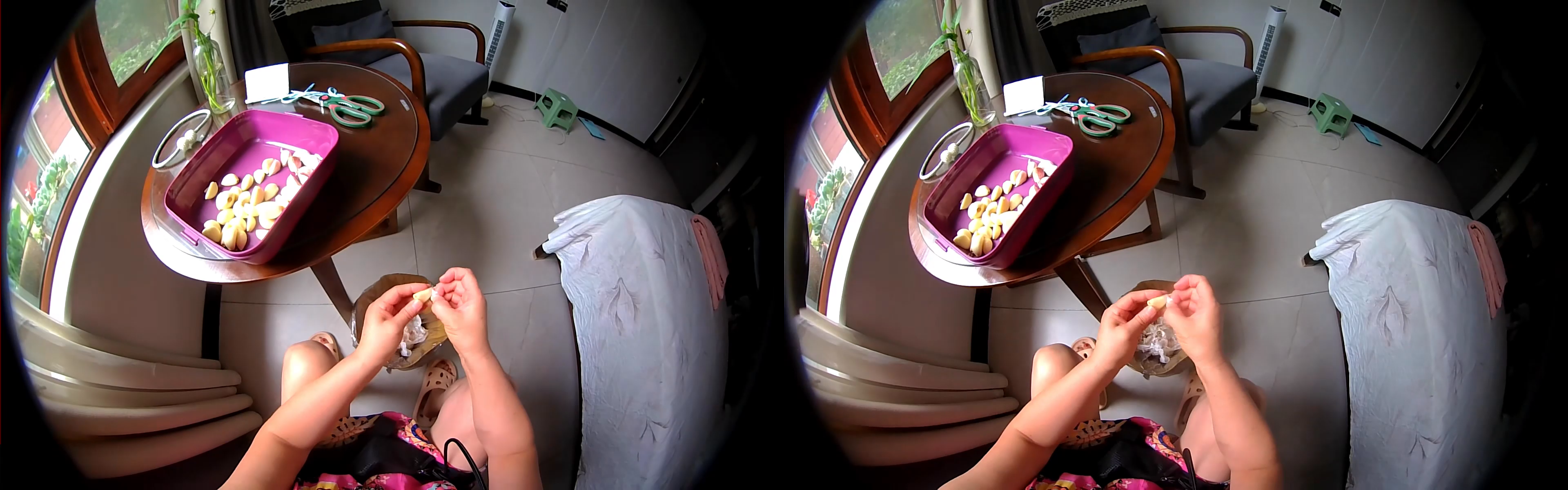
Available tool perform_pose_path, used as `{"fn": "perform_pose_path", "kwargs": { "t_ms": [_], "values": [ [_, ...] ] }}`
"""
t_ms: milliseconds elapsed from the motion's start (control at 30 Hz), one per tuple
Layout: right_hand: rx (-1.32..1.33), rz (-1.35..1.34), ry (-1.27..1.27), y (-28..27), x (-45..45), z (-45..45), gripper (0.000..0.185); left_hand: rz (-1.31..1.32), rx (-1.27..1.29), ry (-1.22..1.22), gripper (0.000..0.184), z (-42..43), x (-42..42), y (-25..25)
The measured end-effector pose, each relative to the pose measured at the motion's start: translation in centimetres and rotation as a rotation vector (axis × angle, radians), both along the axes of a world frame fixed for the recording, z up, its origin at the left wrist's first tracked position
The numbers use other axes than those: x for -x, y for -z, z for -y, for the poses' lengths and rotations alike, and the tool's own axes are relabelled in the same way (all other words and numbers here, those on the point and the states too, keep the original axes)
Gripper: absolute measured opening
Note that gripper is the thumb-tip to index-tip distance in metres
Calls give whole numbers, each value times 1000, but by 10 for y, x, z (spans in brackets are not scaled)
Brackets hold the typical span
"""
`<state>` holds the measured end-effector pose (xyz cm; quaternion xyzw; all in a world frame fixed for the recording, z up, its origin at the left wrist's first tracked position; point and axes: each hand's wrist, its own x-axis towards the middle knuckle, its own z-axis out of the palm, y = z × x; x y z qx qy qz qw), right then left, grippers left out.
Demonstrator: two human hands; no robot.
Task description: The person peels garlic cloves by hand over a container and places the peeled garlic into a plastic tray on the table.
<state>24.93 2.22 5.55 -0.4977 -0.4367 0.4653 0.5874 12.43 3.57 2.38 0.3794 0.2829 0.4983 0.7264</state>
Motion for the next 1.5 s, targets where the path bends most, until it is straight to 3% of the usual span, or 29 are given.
{"fn": "perform_pose_path", "kwargs": {
  "t_ms": [233,433,633,1133,1333,1500],
  "values": [
    [57,-115,-42,1,-1,-1,18,127,109,15,21,-2,1,2],
    [-1,290,-10,7,-7,-1,6,-277,-245,-137,17,0,2,-5],
    [-1,189,-57,9,-8,-2,9,-522,-495,-218,15,-1,4,-15],
    [208,84,-174,-3,-14,3,2,-433,-310,-99,17,-1,4,-7],
    [205,25,-148,-5,-13,3,6,-130,-32,16,19,0,4,-3],
    [217,-21,-185,-8,-15,3,2,-26,9,60,19,-3,5,-2]
  ]
}}
